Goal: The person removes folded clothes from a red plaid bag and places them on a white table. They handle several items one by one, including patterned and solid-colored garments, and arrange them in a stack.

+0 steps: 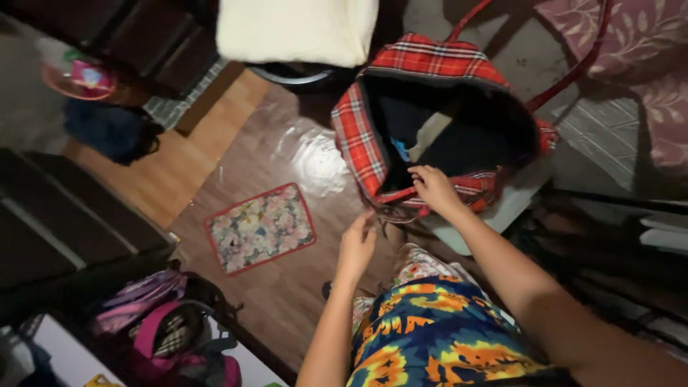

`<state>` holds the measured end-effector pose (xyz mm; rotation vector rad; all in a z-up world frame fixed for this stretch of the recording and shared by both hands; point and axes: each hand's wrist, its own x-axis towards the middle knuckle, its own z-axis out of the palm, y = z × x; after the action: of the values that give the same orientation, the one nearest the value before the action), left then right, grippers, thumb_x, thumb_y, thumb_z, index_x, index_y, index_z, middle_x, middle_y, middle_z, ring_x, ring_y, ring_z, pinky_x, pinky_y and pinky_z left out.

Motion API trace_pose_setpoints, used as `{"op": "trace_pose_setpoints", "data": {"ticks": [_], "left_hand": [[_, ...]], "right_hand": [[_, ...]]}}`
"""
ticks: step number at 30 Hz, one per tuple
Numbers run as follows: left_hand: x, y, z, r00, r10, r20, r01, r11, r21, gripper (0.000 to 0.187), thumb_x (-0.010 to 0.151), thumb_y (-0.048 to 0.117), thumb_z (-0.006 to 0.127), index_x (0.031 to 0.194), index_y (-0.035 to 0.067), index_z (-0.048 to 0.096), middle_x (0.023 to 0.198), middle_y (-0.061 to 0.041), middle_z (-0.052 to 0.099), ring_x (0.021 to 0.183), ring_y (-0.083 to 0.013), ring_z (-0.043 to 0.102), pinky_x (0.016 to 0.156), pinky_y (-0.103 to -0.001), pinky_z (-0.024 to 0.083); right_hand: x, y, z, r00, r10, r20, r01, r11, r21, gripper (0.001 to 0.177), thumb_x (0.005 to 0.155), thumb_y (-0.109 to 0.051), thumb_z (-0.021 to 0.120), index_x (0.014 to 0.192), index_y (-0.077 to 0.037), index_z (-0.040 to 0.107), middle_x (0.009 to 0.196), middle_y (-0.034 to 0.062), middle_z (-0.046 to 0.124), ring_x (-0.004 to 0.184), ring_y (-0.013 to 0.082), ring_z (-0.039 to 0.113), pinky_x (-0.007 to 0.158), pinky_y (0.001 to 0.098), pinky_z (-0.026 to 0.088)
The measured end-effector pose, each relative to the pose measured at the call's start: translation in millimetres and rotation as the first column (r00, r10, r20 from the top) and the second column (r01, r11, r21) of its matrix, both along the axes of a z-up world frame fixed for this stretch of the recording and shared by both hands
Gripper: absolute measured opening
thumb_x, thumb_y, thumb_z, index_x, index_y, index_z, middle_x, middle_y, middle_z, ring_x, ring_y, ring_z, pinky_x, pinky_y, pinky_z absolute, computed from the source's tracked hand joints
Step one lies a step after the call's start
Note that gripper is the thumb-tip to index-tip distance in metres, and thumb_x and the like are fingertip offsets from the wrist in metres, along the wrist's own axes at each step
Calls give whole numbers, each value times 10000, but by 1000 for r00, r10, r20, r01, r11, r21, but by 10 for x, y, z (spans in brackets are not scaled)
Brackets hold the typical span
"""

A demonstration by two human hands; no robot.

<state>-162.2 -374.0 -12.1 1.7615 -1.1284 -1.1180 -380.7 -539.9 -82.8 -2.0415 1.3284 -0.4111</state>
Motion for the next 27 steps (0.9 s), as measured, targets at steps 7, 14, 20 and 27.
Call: {"op": "trace_pose_setpoints", "data": {"ticks": [7,14,20,27], "left_hand": [[-398,-869,-59,933,-184,310,198,980,-13,499,840,26,633,1338,65,615,1363,-196,612,1256,-402,572,1045,-451,477],[-636,-1103,-755,633,-369,681,471,881,41,529,829,104,617,1358,112,593,1413,-167,581,1331,-387,526,1109,-556,367],[-790,-965,-1105,544,-628,557,518,773,365,579,857,205,598,1422,89,548,1130,-143,686,1138,-332,620,1078,-568,391],[-784,-951,-1036,596,-625,504,487,780,392,501,902,97,588,1402,132,596,1126,-140,690,1042,-329,665,881,-473,522]], "right_hand": [[-574,-341,-990,965,115,-236,-93,990,102,276,977,-272,592,1111,-92,753,1130,151,734,1023,382,680,900,480,527],[-816,-456,-1676,888,448,-106,-196,576,794,336,954,-349,620,1011,-67,793,957,130,802,861,268,725,835,422,565],[-754,-1052,-2057,897,-4,-443,194,902,385,624,903,-385,775,1373,-20,587,1223,269,680,1128,408,659,977,450,526],[-558,-1468,-2498,590,-570,-572,808,408,425,1284,769,-488,873,1636,-140,-7,1640,334,73,1489,455,300,1195,465,346]]}}
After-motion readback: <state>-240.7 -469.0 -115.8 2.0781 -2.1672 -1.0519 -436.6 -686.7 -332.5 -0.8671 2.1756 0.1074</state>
